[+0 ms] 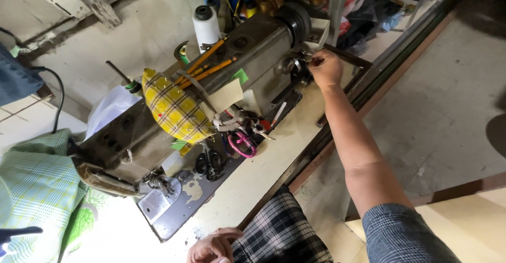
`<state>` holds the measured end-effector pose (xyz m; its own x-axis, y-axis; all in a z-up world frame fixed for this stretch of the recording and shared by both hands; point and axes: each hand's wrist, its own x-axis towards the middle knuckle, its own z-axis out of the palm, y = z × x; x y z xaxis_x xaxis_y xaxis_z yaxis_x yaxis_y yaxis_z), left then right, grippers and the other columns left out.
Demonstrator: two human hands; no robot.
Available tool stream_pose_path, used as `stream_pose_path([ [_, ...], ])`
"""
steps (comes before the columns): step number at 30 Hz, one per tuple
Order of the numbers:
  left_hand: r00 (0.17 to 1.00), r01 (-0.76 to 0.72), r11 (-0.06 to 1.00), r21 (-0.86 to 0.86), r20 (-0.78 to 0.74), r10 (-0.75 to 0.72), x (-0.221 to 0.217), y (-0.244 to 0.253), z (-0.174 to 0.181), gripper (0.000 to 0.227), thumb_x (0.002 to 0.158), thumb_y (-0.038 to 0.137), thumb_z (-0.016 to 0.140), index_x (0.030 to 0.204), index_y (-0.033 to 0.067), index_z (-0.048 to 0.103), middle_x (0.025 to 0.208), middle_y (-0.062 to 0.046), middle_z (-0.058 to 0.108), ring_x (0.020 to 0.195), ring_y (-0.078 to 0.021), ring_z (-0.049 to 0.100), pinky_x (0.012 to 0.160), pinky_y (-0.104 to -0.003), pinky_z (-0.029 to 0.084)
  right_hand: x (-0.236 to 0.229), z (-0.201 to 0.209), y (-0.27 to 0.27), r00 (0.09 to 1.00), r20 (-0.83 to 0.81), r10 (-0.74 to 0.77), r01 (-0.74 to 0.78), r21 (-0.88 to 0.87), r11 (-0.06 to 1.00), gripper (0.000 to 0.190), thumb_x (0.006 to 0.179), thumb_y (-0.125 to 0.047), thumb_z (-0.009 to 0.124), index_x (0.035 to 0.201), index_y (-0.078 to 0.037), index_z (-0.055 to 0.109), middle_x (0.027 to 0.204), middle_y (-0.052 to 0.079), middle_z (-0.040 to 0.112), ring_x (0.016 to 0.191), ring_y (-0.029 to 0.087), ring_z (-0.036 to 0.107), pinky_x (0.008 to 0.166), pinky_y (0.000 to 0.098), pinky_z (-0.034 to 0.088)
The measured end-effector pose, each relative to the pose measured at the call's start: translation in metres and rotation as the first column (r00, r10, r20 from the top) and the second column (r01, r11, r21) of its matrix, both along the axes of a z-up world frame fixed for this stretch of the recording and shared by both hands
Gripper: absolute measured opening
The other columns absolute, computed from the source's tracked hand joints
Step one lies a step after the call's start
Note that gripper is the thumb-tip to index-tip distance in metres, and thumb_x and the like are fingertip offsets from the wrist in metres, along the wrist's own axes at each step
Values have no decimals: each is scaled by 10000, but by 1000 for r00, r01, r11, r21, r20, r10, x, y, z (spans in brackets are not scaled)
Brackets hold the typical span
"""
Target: The person threads a sewing machine by hand, guiding the thread through the tension assembly and needle area. They repeatedly adjust the machine's handwheel and internal components while manipulating the thread to ensure it is properly seated.
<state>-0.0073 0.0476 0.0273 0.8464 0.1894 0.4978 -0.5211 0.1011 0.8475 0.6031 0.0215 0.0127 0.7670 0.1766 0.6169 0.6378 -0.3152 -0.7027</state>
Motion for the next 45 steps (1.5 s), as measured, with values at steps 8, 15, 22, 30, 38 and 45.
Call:
stream_pose_path([
  [8,998,-61,998,21,-6,61,3,0,4,179,919,99,768,813,64,628,790,-110,725,1023,-345,708,1024,-532,532,2,3,0,947,307,99,-91,-42,995,347,753,27,676,1018,-140,824,1019,51,777,799,189,737,754,294,600],
  [15,992,-117,992,47,-32,118,-1,-5,5,167,927,138,739,810,85,632,769,-102,744,1093,-370,725,1054,-503,484,-5,10,-3,899,434,51,-15,-86,996,403,698,87,751,1022,-141,827,948,36,746,675,197,702,662,325,612],
  [22,997,-47,999,13,58,46,1,-3,-1,125,941,83,727,860,61,635,841,-124,736,1096,-339,684,1093,-506,467,-14,19,-4,896,427,123,-116,-42,992,394,712,176,744,1021,-57,821,953,59,743,663,153,676,643,252,603],
  [30,987,-151,988,27,-54,153,-3,-9,4,144,944,157,723,848,85,643,791,-88,725,1054,-361,692,1007,-513,514,-1,11,0,865,487,122,-85,-97,992,430,670,207,718,970,-83,820,827,-3,701,587,104,629,653,214,539],
  [38,983,-157,988,4,-94,157,-3,-14,11,126,940,169,748,887,73,686,879,-70,746,1169,-349,655,1042,-518,505,-1,6,-1,852,522,-38,182,-226,957,496,616,36,807,1001,-276,839,868,-84,641,832,182,648,836,375,415],
  [45,996,-90,993,-71,-22,89,1,-13,10,101,945,120,748,924,62,667,911,-103,740,1125,-314,649,1091,-549,456,2,0,-1,884,467,-18,113,-176,978,527,600,87,764,1007,-241,831,842,-116,613,768,119,618,866,354,408],
])
